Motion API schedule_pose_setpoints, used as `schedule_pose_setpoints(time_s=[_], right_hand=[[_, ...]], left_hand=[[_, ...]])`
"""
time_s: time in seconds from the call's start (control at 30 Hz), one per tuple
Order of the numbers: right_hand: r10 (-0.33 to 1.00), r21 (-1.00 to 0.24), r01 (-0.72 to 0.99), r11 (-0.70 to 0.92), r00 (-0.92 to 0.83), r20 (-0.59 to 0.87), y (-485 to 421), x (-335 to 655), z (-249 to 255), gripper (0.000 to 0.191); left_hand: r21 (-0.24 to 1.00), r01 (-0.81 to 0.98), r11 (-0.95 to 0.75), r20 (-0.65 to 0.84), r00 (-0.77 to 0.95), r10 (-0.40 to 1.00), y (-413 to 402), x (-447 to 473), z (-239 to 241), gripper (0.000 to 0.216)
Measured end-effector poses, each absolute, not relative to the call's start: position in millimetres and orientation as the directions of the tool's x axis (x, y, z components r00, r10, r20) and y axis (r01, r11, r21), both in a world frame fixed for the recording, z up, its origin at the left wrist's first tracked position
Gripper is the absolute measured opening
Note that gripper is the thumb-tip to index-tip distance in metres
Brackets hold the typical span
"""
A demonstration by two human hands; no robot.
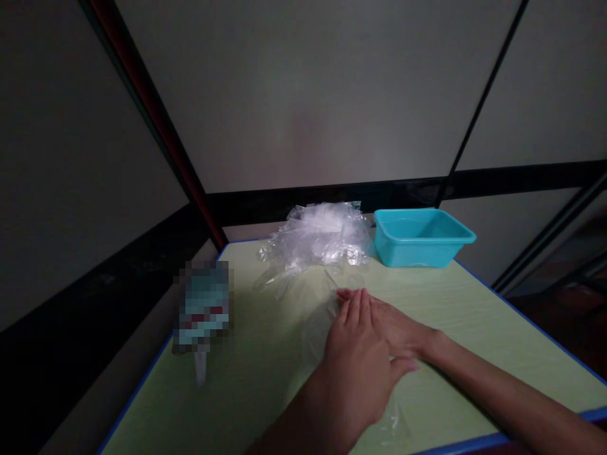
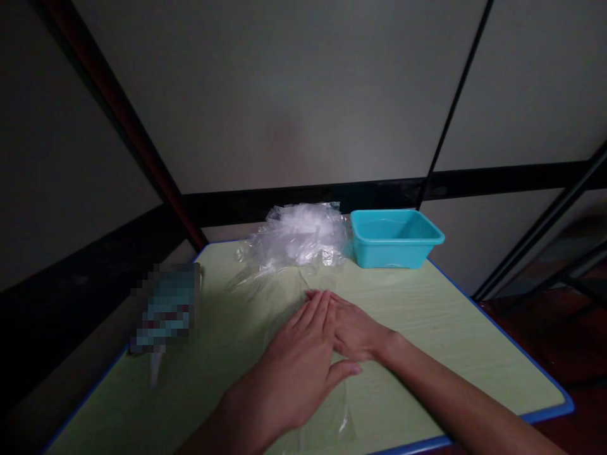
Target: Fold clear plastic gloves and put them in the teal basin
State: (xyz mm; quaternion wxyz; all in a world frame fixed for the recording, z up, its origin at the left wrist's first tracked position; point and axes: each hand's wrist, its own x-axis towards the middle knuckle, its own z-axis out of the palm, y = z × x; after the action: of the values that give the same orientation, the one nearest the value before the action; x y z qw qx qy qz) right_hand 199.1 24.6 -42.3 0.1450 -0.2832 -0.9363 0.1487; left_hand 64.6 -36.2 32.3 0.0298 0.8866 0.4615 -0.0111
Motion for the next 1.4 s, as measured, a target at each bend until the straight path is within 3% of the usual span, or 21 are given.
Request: schedule_pose_setpoints(time_s=[0.17, 0.37, 0.63, 0.93, 1.1, 1.4], right_hand=[[0.608, -0.382, 0.507, 0.773, -0.764, 0.217, 31.5, 204.2, -37.4, 0.052], [0.562, -0.345, 0.47, 0.812, -0.789, 0.248, 42.4, 212.6, -31.5, 0.045], [0.552, -0.331, 0.484, 0.81, -0.821, 0.15, 63.4, 195.0, -25.7, 0.043], [0.634, -0.309, 0.565, 0.765, -0.745, 0.207, 108.3, 189.1, -36.6, 0.042], [0.633, -0.296, 0.567, 0.769, -0.743, 0.22, 104.9, 188.7, -28.6, 0.043], [0.588, -0.368, 0.505, 0.781, -0.793, 0.161, 59.5, 198.1, -22.5, 0.046]], left_hand=[[-0.052, 0.699, -0.713, -0.021, 0.713, 0.701, -17.7, 53.0, 23.6, 0.079], [0.026, 0.512, -0.859, 0.118, 0.851, 0.511, -23.0, 9.9, -2.0, 0.069], [0.137, 0.565, -0.814, 0.128, 0.804, 0.58, -26.4, -12.3, -17.7, 0.05], [0.217, 0.593, -0.775, 0.163, 0.761, 0.628, -18.7, -14.9, -21.7, 0.039], [0.243, 0.583, -0.775, 0.229, 0.742, 0.63, -8.9, -21.8, -28.1, 0.044], [0.232, 0.464, -0.855, 0.056, 0.871, 0.488, 6.0, -30.4, -18.7, 0.06]])
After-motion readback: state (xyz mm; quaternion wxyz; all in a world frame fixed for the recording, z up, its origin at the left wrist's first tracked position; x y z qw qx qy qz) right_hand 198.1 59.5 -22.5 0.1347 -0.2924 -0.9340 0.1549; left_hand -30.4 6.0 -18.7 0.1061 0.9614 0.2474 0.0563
